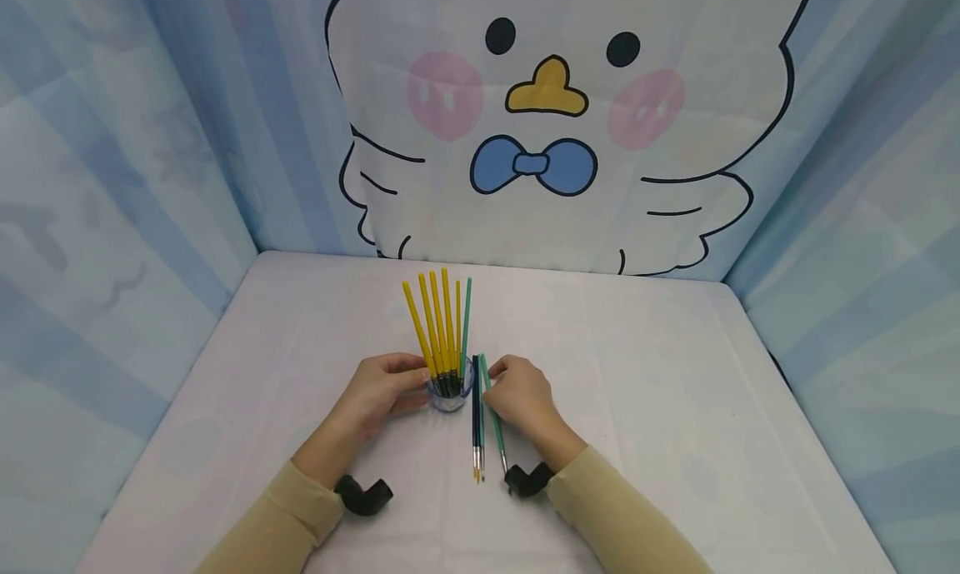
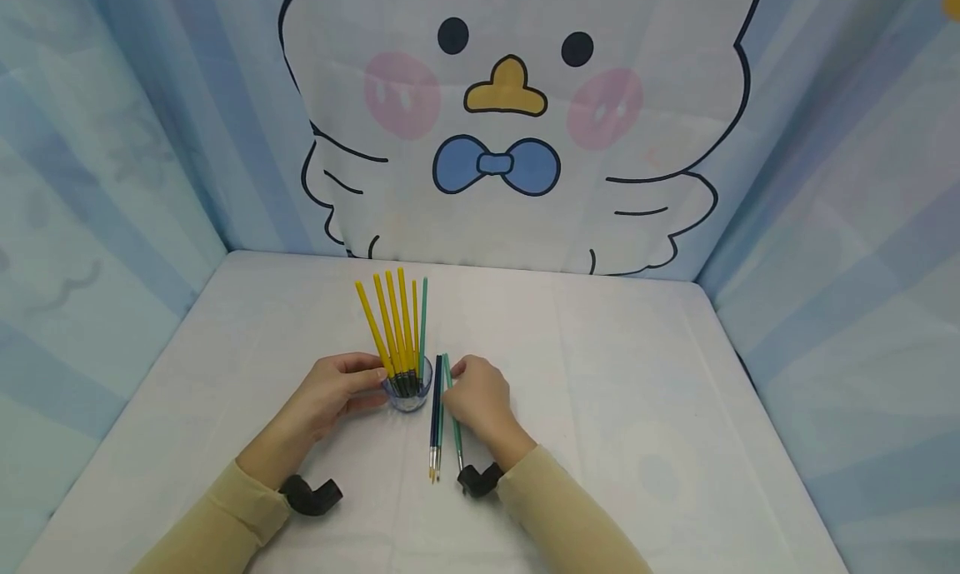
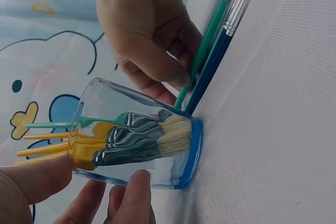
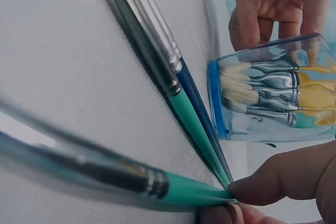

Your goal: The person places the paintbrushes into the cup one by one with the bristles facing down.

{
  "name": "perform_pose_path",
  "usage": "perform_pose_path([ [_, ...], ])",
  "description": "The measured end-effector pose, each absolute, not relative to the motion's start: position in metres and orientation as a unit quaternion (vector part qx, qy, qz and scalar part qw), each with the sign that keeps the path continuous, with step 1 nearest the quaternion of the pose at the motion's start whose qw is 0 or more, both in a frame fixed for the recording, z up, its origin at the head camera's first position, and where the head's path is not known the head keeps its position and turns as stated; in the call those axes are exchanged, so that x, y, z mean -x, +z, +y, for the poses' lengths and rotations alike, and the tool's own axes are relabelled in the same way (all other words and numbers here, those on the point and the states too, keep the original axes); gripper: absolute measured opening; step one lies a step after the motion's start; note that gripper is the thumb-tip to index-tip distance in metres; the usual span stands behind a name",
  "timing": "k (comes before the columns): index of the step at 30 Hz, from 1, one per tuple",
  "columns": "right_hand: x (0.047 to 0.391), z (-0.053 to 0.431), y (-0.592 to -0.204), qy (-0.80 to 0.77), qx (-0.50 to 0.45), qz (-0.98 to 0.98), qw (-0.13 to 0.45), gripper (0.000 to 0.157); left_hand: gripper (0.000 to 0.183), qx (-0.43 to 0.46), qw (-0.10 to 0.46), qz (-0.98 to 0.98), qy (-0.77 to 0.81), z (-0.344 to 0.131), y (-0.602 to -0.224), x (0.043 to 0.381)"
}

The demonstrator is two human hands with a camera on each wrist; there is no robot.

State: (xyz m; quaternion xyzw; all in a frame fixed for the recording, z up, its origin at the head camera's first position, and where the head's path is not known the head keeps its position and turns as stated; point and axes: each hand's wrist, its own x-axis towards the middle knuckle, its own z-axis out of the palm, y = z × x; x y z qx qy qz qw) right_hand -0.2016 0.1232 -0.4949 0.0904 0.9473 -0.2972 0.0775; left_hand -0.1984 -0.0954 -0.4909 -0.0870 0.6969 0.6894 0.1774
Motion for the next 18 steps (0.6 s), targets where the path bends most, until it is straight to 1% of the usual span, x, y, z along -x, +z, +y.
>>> perform_pose_path([
  [11,0.201,0.137,-0.498,-0.470,-0.124,0.867,0.110,0.032,0.035,0.093,0.178,0.702,0.683,-0.094,-0.491,0.199],
  [18,0.202,0.143,-0.502,-0.532,-0.124,0.831,0.108,0.035,0.034,0.092,0.177,0.701,0.684,-0.093,-0.490,0.199],
])
